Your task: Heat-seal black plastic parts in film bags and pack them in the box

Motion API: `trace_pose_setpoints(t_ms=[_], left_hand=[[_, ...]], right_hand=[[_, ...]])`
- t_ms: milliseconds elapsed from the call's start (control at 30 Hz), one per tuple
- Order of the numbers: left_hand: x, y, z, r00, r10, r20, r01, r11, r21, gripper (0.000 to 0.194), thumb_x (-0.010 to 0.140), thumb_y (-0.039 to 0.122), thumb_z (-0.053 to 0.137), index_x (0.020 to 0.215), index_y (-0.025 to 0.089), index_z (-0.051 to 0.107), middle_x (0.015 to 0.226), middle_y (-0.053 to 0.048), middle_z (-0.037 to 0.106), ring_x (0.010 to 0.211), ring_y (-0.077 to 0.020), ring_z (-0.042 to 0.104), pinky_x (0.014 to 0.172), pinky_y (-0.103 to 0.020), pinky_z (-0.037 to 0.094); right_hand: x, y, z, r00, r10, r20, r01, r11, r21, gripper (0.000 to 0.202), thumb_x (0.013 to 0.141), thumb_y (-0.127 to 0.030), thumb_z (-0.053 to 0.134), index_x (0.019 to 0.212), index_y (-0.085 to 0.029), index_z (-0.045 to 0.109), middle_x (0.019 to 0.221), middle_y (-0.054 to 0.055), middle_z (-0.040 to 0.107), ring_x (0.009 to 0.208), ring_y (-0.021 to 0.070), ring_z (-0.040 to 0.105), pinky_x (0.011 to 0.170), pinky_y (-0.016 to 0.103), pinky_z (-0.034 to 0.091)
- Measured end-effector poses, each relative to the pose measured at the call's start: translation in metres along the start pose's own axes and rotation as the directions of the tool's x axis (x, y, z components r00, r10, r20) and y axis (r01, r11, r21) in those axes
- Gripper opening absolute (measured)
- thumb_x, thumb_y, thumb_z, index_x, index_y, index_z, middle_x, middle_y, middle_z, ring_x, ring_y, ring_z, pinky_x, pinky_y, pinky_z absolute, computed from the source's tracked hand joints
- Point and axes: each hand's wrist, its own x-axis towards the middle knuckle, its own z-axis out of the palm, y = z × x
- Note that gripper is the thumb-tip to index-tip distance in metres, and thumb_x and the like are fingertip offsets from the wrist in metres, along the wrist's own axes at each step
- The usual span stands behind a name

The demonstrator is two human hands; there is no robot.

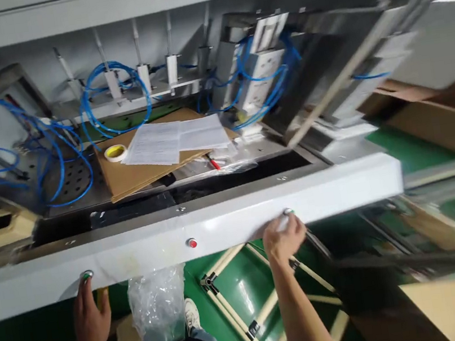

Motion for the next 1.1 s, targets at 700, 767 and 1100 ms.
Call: trace_pose_setpoints(t_ms=[700, 767, 1100], left_hand=[[0.175, 0.043, -0.006, 0.977, -0.189, 0.096, 0.186, 0.982, 0.042, 0.037, 0.100, 0.048, 0.050, 0.096, 0.019, 0.073, 0.116, -0.015, 0.075, 0.119, -0.0318, 0.065, 0.110, -0.044, 0.046], [0.192, 0.041, 0.002, 0.970, -0.182, 0.164, 0.176, 0.983, 0.052, 0.039, 0.101, 0.044, 0.048, 0.080, 0.022, 0.071, 0.101, -0.011, 0.077, 0.104, -0.0277, 0.069, 0.100, -0.039, 0.048], [0.223, 0.036, 0.029, 0.936, -0.253, 0.246, 0.233, 0.967, 0.108, 0.028, 0.093, 0.034, 0.059, 0.073, 0.020, 0.072, 0.090, -0.015, 0.077, 0.100, -0.0338, 0.071, 0.098, -0.046, 0.047]], right_hand=[[-0.152, -0.151, 0.016, 0.165, -0.884, 0.438, 0.849, 0.353, 0.393, 0.077, 0.095, -0.057, 0.062, 0.159, -0.019, 0.044, 0.158, 0.019, 0.053, 0.149, 0.0378, 0.042, 0.122, 0.058, 0.033], [-0.154, -0.161, 0.027, 0.107, -0.850, 0.515, 0.870, 0.332, 0.366, 0.097, 0.088, -0.066, 0.069, 0.163, -0.014, 0.036, 0.164, 0.022, 0.045, 0.153, 0.0406, 0.038, 0.125, 0.060, 0.027], [-0.142, -0.161, 0.035, 0.135, -0.761, 0.635, 0.864, 0.404, 0.300, 0.120, 0.068, -0.066, 0.089, 0.164, -0.017, 0.035, 0.166, 0.020, 0.044, 0.153, 0.0404, 0.039, 0.127, 0.056, 0.025]])
